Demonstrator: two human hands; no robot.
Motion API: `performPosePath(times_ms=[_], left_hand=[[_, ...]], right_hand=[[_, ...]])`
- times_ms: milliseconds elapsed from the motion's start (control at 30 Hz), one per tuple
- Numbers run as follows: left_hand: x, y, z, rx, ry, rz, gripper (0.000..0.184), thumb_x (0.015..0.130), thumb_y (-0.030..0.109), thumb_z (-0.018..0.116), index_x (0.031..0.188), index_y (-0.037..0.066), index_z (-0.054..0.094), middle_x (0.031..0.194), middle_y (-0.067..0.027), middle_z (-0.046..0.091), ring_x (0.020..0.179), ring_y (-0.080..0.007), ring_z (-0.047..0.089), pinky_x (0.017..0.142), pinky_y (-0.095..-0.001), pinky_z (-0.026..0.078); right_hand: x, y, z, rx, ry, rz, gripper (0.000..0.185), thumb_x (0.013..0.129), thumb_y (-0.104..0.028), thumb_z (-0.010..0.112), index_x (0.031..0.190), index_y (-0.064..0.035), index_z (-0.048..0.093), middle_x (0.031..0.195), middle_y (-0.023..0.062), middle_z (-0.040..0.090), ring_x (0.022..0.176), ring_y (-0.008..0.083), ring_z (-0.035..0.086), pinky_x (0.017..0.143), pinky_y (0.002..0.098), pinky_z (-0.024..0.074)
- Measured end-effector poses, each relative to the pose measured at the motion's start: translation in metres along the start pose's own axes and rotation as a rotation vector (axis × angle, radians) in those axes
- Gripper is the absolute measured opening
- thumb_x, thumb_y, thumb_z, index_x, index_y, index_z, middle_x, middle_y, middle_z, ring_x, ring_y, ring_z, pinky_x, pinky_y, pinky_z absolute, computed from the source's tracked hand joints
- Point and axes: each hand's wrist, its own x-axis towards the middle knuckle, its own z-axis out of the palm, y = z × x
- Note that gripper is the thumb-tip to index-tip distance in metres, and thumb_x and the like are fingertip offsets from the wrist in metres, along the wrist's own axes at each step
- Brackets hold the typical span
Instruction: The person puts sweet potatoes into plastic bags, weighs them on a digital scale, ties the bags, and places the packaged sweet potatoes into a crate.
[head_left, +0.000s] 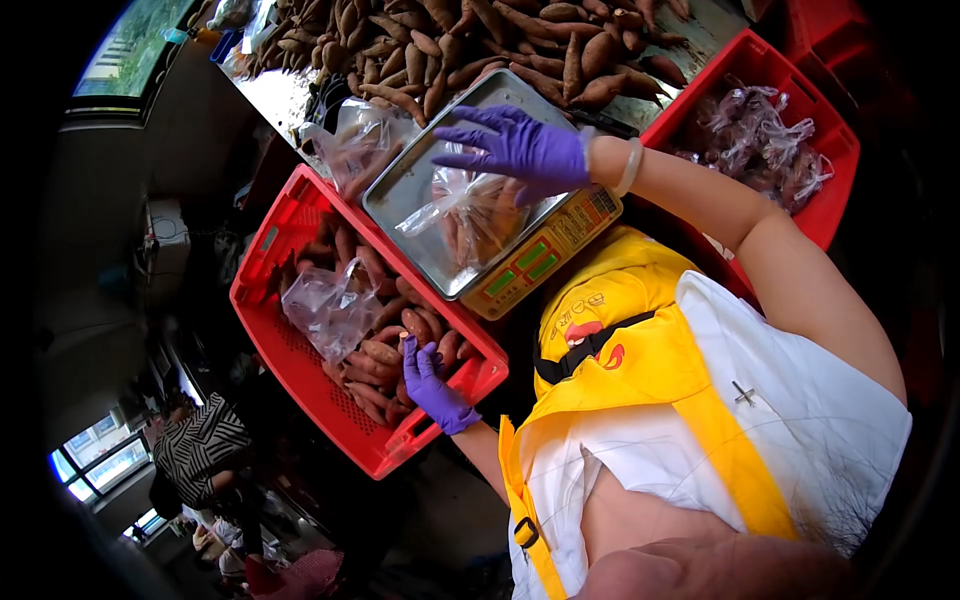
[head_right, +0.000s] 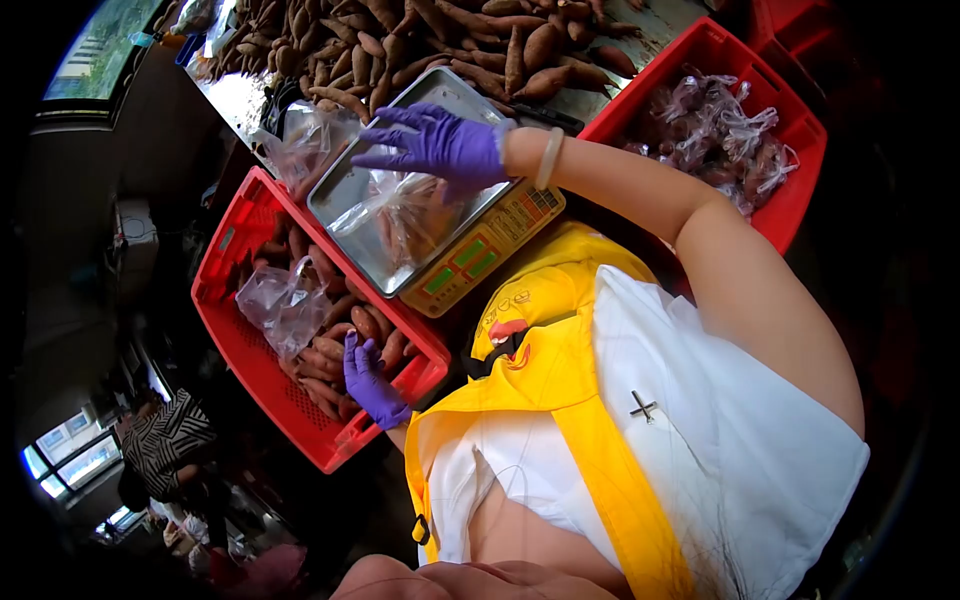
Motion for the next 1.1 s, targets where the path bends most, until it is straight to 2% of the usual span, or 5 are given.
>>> performPosePath(times_ms=[233, 400, 500, 800, 1100], left_hand=[[0.01, 0.021, 0.028, 0.182, -0.164, 0.195, 0.039, 0.091, 0.008, 0.053, 0.128, -0.004, 0.055, 0.123, -0.009, 0.059, 0.105, -0.0165, 0.056, 0.089, -0.0271, 0.045], [0.058, -0.026, 0.004, 0.099, -0.304, 0.072, 0.036, 0.093, 0.011, 0.052, 0.125, -0.005, 0.056, 0.114, -0.0083, 0.061, 0.094, -0.0162, 0.059, 0.08, -0.0269, 0.05], [0.075, -0.016, 0.021, 0.817, -0.391, 0.997, 0.033, 0.094, 0.012, 0.051, 0.121, -0.004, 0.058, 0.119, -0.0117, 0.061, 0.098, -0.0196, 0.061, 0.081, -0.0289, 0.051], [0.062, 0.06, 0.133, 0.094, -0.507, -0.08, 0.036, 0.094, 0.019, 0.054, 0.127, 0.004, 0.058, 0.087, -0.0045, 0.064, 0.072, -0.0108, 0.052, 0.065, -0.0231, 0.038], [0.068, 0.077, 0.188, 0.175, -0.593, -0.137, 0.035, 0.097, 0.017, 0.053, 0.129, 0.003, 0.056, 0.092, -0.0075, 0.066, 0.076, -0.0112, 0.056, 0.069, -0.0239, 0.043]], right_hand=[[0.047, 0.018, 0.108, 0.293, 0.322, -0.328, 0.036, 0.07, -0.012, 0.071, 0.106, -0.0121, 0.067, 0.092, 0.0124, 0.063, 0.092, 0.0315, 0.062, 0.08, 0.0393, 0.0498], [-0.092, 0.016, 0.022, 1.008, 0.498, 0.51, 0.041, 0.085, -0.011, 0.07, 0.124, -0.0044, 0.059, 0.117, 0.0099, 0.066, 0.109, 0.0175, 0.059, 0.098, 0.0324, 0.0439], [-0.198, 0.046, 0.0, 1.408, 1.012, 0.865, 0.035, 0.089, -0.009, 0.064, 0.123, -0.0018, 0.06, 0.109, 0.0046, 0.067, 0.101, 0.0129, 0.061, 0.094, 0.0284, 0.048], [-0.441, 0.1, 0.025, 0.547, 1.688, 1.373, 0.022, 0.086, -0.005, 0.059, 0.104, 0.0034, 0.067, 0.095, 0.0059, 0.069, 0.086, 0.0116, 0.063, 0.08, 0.0262, 0.0503], [-0.534, 0.177, 0.169, 0.02, 0.361, 1.549, 0.021, 0.089, -0.021, 0.056, 0.098, -0.0062, 0.068, 0.096, 0.0137, 0.07, 0.09, 0.0345, 0.066, 0.084, 0.0421, 0.0514]])
